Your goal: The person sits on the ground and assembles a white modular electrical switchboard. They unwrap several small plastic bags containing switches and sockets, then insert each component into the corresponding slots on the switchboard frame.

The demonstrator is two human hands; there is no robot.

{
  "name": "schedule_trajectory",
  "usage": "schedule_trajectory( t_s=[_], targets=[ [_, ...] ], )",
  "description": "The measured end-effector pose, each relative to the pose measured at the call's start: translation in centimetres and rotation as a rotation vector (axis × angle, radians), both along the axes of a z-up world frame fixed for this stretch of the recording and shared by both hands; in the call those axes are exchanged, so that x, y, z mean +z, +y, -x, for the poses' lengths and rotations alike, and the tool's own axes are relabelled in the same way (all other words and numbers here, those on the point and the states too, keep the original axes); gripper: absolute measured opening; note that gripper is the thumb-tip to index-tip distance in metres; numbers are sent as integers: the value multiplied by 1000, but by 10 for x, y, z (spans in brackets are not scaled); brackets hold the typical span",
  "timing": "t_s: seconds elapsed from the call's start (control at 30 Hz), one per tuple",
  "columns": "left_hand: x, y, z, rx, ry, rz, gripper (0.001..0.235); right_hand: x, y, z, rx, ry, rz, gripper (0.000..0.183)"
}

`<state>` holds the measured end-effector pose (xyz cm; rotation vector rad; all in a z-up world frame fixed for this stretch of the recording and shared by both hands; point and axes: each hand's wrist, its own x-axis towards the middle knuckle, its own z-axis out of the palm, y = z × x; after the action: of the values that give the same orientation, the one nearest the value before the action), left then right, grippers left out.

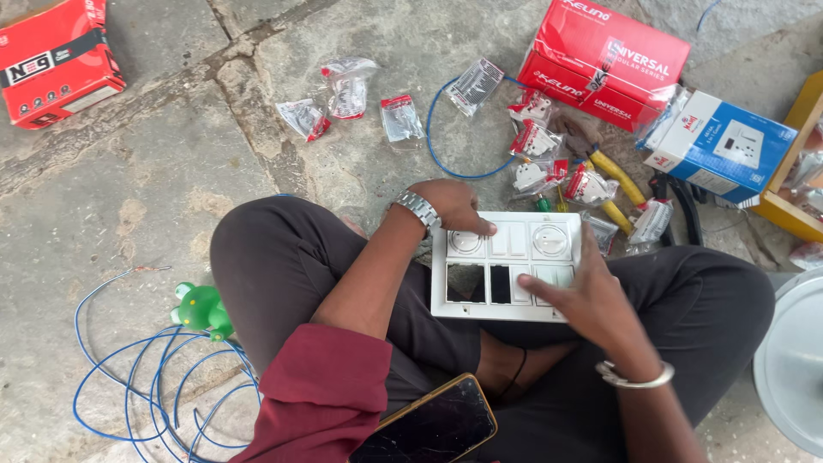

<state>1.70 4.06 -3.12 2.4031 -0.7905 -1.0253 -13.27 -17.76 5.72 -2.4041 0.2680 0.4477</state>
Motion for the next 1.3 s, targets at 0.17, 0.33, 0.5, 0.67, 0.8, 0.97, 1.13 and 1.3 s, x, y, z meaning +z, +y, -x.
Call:
schedule_trajectory(
  t_s=[0.17,0.33,0.5,0.67,0.8,0.97,1.13,1.3],
  targets=[
    [-1,15,-11,-19,97,-203,78,4,-41,-42,-3,-2,41,63],
    [-10,10,-18,16,70,-245,68,-21,-51,-116,272,-345,76,56],
    [-43,5,-12,70,97,-317,62,-52,-32,-136,440,-320,219,42],
    [-49,-3,-23,243,-31,-64,68,-39,-26,-124,111,-241,80,27],
    [-25,-21,-28,585,197,504,73,-21,-15,-112,77,-376,-239,24],
    [3,-22,-20,724,379,944,46,-17,-8,-112,-19,-404,-541,21],
    [17,-18,-16,692,151,920,42,-14,-13,-116,1,-390,-711,28],
    [29,-20,-11,585,189,980,50,-18,-15,-117,10,-326,-545,39]
  ],
)
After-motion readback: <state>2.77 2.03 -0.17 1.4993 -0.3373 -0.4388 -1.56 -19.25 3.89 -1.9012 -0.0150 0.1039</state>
